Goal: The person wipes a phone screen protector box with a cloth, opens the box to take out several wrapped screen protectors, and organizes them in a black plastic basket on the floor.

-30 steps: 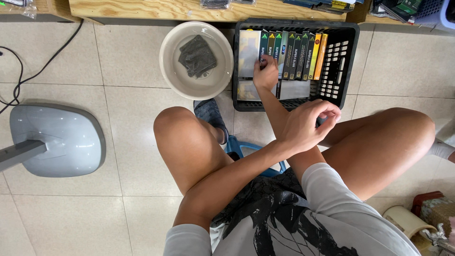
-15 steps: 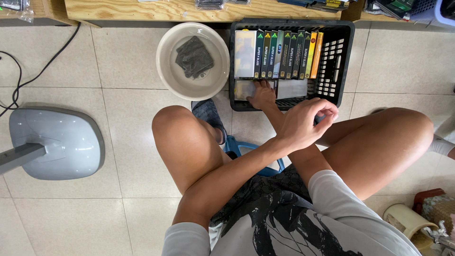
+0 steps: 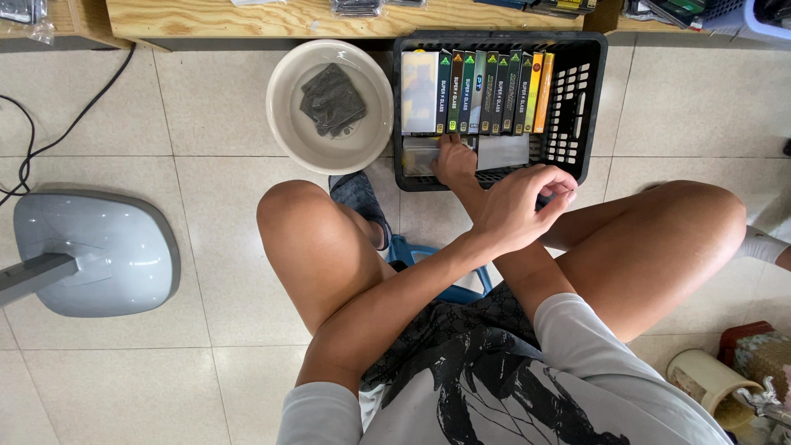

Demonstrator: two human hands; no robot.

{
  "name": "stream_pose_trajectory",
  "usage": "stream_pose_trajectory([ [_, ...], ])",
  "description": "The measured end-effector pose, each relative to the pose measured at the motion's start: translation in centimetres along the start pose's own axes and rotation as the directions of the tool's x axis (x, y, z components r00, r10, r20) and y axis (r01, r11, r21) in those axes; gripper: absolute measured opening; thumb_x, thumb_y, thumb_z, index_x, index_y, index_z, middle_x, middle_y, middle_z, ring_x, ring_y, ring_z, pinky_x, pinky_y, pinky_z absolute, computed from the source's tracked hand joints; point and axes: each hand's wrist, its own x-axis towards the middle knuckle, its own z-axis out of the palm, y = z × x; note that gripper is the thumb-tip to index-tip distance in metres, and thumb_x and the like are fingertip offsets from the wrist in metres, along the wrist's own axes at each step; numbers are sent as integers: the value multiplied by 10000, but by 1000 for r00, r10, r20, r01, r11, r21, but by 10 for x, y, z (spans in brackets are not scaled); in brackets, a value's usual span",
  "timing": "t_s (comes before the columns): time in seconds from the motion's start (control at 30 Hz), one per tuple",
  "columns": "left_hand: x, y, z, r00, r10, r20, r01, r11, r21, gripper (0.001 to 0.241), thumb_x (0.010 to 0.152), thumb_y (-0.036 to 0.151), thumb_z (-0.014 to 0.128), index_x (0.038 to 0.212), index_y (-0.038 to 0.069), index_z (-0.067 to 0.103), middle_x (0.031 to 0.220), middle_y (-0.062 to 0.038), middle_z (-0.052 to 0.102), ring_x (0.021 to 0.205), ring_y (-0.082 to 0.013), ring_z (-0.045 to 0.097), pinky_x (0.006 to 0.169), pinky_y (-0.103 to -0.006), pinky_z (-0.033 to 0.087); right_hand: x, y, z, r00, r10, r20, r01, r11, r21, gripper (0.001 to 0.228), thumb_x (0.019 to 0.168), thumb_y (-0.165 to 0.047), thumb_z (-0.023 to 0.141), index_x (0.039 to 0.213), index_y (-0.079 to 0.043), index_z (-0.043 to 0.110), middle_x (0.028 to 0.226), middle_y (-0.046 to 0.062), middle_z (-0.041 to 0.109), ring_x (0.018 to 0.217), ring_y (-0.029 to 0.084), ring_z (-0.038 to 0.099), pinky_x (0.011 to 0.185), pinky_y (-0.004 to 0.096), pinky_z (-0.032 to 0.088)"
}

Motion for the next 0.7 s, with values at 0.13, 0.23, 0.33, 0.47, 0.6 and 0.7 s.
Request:
stream_pose_trajectory([
  [0.13,0,-1,0,1000,-20,3,20,1000,8,126,962,266,669,1067,218,718,964,-21,778,982,-247,767,833,-411,630,-10,-5,-16,994,-52,-98,40,992,-118,187,944,-230,737,1070,-113,664,1175,189,671,736,381,744,593,533,601],
  [0.23,0,1,-6,999,-18,31,17,999,35,145,975,279,665,1091,213,721,967,-16,783,977,-233,772,824,-397,636,0,9,8,987,-71,-146,54,992,-112,98,932,-245,723,984,-163,719,1108,153,707,723,374,751,589,525,602],
  [0.33,-1,6,-9,1000,-10,18,9,999,46,185,978,297,670,1126,194,713,983,-35,786,984,-253,772,827,-417,642,13,25,38,971,-102,-215,81,991,-106,120,915,-269,702,855,-238,801,1006,99,762,702,363,762,584,512,604],
  [0.47,-4,3,-6,1000,11,11,-11,999,48,195,981,293,665,1137,185,712,969,-46,785,966,-258,771,807,-415,640,3,19,29,964,-116,-240,86,988,-131,122,889,-268,730,796,-212,784,883,95,738,652,343,747,552,483,593],
  [0.6,-4,-11,5,1000,23,-4,-23,998,65,204,972,280,680,1147,178,711,968,-53,786,961,-260,768,798,-416,638,-9,14,12,951,-131,-279,87,983,-163,161,857,-266,766,721,-179,764,725,89,707,588,317,727,511,446,578],
  [0.7,-3,-13,4,1000,22,9,-22,996,84,199,977,298,677,1141,193,714,974,-33,787,967,-241,769,794,-403,640,-21,10,-5,952,-147,-268,81,966,-244,207,866,-188,743,662,-152,732,623,79,684,569,284,710,527,401,567],
])
